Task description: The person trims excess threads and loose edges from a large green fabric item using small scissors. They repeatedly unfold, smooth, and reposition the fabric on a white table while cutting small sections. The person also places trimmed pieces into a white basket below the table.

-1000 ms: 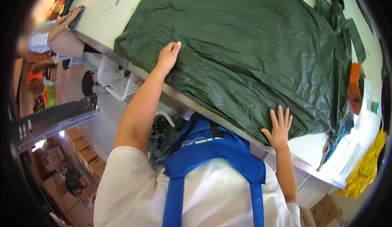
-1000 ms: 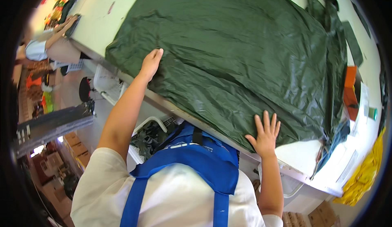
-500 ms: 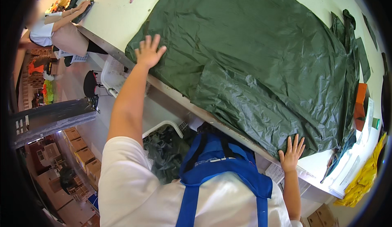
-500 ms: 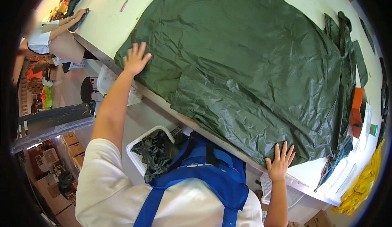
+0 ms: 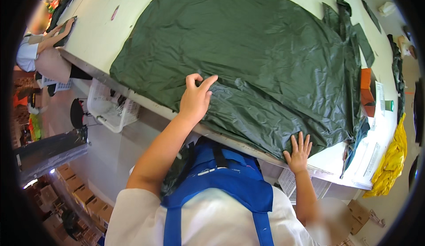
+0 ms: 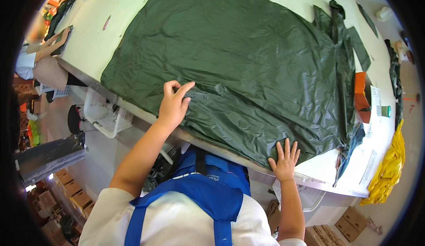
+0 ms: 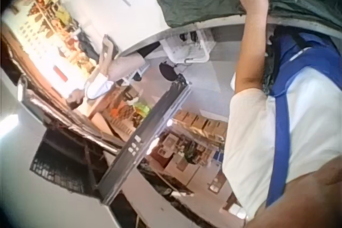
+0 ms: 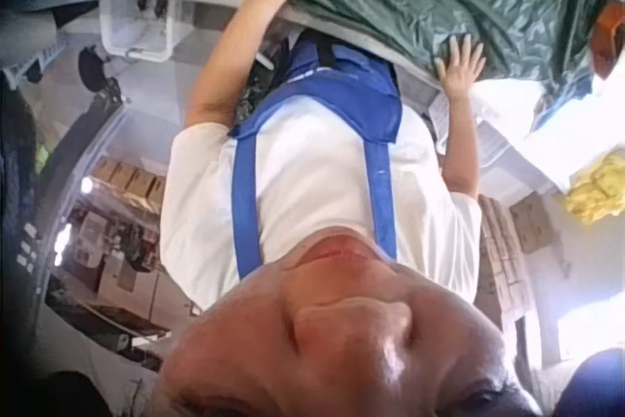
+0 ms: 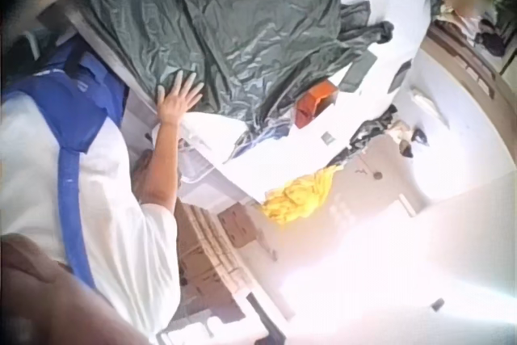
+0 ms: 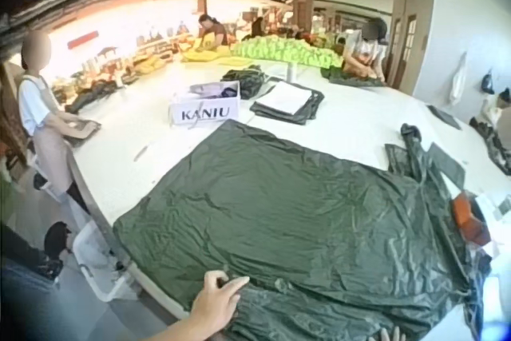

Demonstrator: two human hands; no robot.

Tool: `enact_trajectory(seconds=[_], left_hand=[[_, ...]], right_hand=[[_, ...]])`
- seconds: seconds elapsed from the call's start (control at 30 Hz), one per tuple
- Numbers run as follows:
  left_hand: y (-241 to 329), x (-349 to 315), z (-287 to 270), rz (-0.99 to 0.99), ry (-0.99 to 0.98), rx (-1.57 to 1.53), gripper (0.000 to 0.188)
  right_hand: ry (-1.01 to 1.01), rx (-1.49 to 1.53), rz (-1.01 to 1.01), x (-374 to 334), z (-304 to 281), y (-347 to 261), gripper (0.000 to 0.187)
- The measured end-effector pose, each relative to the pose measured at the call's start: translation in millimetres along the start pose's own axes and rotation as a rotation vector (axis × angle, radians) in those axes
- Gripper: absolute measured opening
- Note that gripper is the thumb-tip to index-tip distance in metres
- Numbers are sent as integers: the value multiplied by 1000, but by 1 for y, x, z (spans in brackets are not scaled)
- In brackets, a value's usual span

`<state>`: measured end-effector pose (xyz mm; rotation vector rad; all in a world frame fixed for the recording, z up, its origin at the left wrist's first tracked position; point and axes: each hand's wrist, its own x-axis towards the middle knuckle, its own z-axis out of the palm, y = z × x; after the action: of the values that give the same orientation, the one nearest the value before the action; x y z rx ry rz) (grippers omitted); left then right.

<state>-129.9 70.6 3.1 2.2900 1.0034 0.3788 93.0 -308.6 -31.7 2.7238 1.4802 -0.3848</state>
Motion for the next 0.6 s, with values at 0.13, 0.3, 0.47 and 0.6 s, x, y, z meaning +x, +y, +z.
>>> enact_trajectory(seconds=[0.13, 0.3, 0.47, 0.6], left_hand=[[-40, -1, 26, 247, 145, 355, 39], [-70, -4, 3, -50, 209, 312, 46], [-175, -30, -35, -848, 619, -182, 77], [-157, -22, -55, -976, 698, -866, 62]], right_hand=[[9, -1, 22, 2, -1, -5, 66], [163, 225, -15, -9, -12, 5, 51], [338, 175, 101, -81, 5, 51, 44], [254, 48, 23, -76, 1, 43, 38]])
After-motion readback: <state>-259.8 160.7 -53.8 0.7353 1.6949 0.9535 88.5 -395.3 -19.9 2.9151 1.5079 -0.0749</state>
